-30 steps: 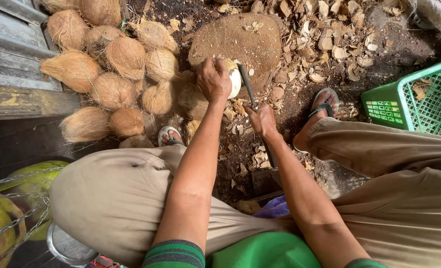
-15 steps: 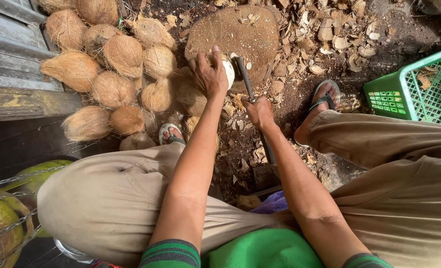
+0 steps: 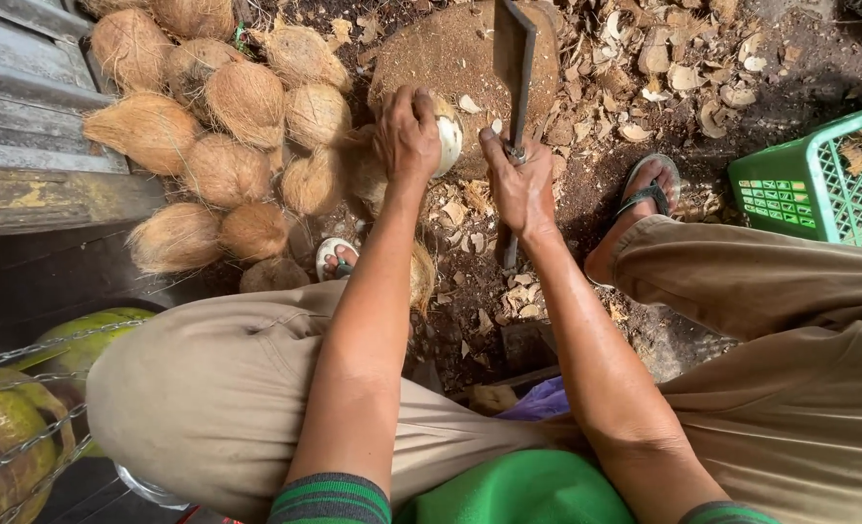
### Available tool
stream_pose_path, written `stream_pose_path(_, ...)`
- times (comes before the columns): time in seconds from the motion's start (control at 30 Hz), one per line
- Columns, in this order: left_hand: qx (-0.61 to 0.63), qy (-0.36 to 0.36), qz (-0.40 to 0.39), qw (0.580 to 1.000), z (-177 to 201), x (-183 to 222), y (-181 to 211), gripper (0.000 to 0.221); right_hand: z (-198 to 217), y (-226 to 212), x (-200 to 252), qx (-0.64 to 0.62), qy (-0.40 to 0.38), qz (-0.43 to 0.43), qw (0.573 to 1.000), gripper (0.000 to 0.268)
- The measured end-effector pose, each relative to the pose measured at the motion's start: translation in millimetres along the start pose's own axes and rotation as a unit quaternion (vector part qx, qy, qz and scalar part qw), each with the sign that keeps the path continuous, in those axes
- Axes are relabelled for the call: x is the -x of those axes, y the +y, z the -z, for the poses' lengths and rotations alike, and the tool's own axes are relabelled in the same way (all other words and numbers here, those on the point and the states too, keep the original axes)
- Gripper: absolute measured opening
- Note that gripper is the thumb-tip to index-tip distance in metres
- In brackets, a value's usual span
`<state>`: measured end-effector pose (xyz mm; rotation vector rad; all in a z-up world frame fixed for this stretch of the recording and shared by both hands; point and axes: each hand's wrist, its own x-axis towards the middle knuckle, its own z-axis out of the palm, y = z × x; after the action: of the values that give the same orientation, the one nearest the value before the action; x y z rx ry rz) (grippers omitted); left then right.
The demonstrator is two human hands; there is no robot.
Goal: The person sits on a low stool and uses a large knife to peel the husk off a coconut. They hold the coconut with their left hand and strike it with the knife in their right hand, rotating it to remove the outer layer. The peeled coconut is then placed into a green basket.
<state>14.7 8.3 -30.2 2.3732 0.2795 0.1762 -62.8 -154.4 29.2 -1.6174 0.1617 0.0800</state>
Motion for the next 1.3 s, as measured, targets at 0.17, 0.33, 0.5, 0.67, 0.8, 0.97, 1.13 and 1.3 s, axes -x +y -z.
stream_pose_path(0.17,0.006,0.006,0.045,0.999,2,5,8,0.042,-10,5,18,0.163,-0.063,-0.251,0.952,0.086)
stream_pose_path(0.33,0.013,0.029,0.04,0.999,3,3,1,0.039,-8,-3,1,0.038,0.012,-0.014,0.999,0.034)
stream_pose_path(0.5,0.006,0.018,0.045,0.999,-2,8,8,0.036,-7,35,12,-0.009,-0.009,0.056,0.998,0.032)
stream_pose_path(0.67,-0.016,0.041,0.051,0.998,-4,5,8,0.039,-10,51,18,0.191,-0.074,-0.25,0.946,0.091)
stream_pose_path(0.8,-0.017,0.037,0.059,0.997,-7,1,-1,0.045,-6,33,13,0.141,-0.08,-0.295,0.942,0.047)
stream_pose_path(0.97,-0.008,0.004,0.07,0.998,-7,5,3,0.047,1,-3,5,-0.066,-0.06,-0.009,0.996,0.038)
stream_pose_path(1.13,0.0,0.045,0.021,0.999,-7,6,1,0.037,-3,43,-1,-0.03,-0.028,-0.048,0.998,0.02)
stream_pose_path(1.3,-0.045,0.019,0.014,0.999,-10,8,4,0.036,-1,22,14,0.014,-0.115,-0.294,0.949,0.037)
